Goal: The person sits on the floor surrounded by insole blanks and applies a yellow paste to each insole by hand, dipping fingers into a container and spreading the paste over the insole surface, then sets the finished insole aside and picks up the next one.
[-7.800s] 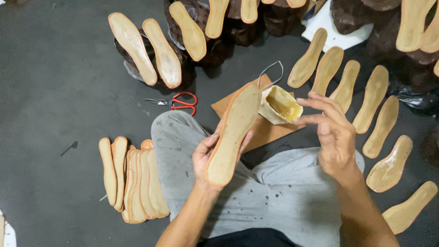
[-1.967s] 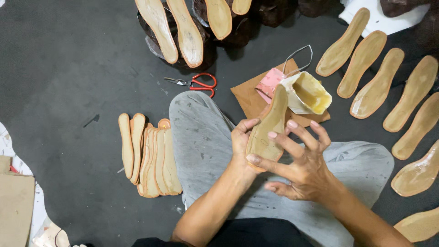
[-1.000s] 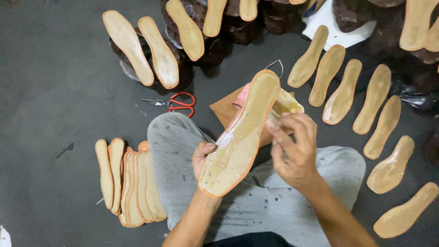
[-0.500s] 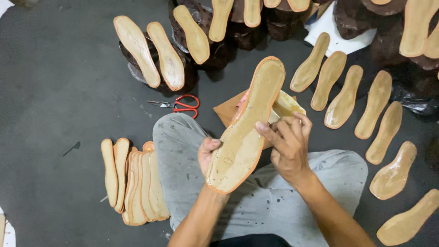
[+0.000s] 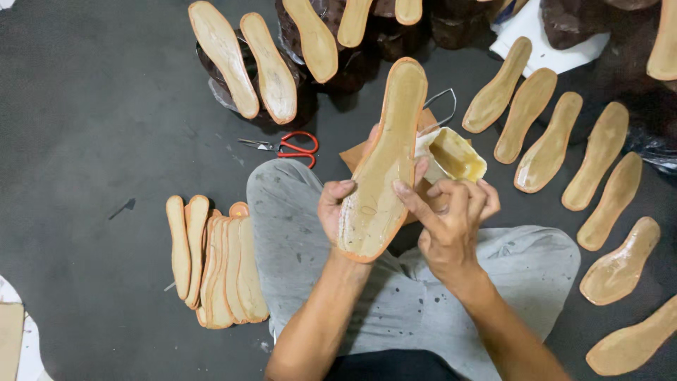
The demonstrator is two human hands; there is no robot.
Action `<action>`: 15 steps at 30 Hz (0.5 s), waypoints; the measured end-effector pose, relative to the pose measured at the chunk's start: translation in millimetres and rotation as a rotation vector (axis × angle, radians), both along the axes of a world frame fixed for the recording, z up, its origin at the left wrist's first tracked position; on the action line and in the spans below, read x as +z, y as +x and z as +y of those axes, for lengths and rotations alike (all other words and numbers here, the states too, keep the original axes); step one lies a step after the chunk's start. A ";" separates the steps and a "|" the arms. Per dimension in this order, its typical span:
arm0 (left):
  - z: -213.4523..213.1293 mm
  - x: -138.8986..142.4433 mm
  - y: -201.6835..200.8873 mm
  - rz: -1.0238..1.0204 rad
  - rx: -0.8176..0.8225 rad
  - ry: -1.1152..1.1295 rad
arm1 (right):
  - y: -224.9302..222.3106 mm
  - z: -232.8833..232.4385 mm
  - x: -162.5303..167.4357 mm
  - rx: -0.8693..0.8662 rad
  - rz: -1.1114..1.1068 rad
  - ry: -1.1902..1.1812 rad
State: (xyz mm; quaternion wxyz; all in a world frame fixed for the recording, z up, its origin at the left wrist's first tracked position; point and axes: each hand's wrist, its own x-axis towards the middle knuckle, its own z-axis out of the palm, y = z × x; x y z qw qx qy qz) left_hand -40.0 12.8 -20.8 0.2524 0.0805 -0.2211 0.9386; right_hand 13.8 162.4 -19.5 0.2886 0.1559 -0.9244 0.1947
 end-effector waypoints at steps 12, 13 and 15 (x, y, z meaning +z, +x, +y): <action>9.3 -31.5 -19.3 -0.123 0.511 -0.402 | 42.6 -41.6 -13.3 -0.051 -0.091 -0.021; 10.2 -31.7 -19.9 -0.170 0.591 -0.482 | 44.3 -45.2 -6.0 -0.053 -0.101 -0.022; 10.6 -29.2 -19.3 -0.163 0.638 -0.581 | 44.9 -48.8 7.4 -0.019 -0.087 -0.057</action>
